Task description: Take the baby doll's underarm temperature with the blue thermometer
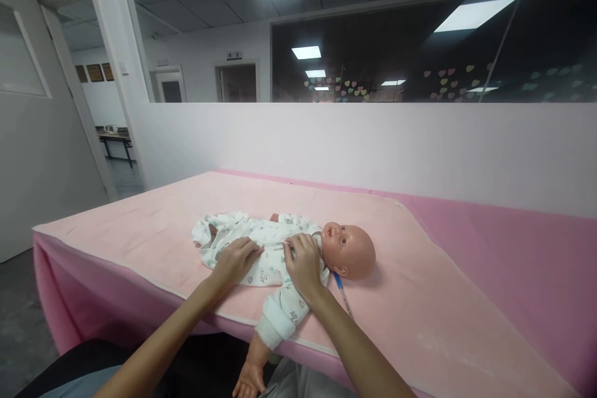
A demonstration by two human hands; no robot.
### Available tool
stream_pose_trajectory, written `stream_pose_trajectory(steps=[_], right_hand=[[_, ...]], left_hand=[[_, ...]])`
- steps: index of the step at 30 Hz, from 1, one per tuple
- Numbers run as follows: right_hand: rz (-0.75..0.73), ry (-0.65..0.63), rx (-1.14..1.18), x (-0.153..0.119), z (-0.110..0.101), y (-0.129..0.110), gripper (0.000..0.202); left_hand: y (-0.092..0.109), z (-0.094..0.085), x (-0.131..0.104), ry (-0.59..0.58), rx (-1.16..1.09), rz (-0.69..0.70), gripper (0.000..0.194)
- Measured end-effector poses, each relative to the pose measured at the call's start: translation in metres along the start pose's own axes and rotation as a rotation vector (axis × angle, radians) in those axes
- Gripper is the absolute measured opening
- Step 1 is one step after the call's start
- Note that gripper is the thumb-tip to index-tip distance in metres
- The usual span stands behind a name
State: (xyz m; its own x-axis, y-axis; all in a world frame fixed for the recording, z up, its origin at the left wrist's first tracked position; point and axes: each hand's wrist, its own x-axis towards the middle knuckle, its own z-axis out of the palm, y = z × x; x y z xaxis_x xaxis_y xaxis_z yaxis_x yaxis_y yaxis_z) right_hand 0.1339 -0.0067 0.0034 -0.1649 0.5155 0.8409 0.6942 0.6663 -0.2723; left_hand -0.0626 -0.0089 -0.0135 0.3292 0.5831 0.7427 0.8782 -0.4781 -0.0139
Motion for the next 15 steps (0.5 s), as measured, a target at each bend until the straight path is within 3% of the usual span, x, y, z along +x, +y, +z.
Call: stream_pose_trajectory(steps=[5,12,15], right_hand=[[0.0,-0.007,-0.003,-0.001,-0.001,-0.001,0.013],[0.016,-0.023,0.007,-0.001,-0.005,-0.002,0.015],[0.006,-0.012,0.0,0.0,-0.005,-0.002,0.016]], left_hand=[[0.014,-0.011,0.015,-0.232,0.18,0.071,0.028],[0.019,-0.026,0.037,-0.351,0.238,-0.026,0.018],[0.02,-0.034,0.038,-0.454,0.3,0.012,0.016]])
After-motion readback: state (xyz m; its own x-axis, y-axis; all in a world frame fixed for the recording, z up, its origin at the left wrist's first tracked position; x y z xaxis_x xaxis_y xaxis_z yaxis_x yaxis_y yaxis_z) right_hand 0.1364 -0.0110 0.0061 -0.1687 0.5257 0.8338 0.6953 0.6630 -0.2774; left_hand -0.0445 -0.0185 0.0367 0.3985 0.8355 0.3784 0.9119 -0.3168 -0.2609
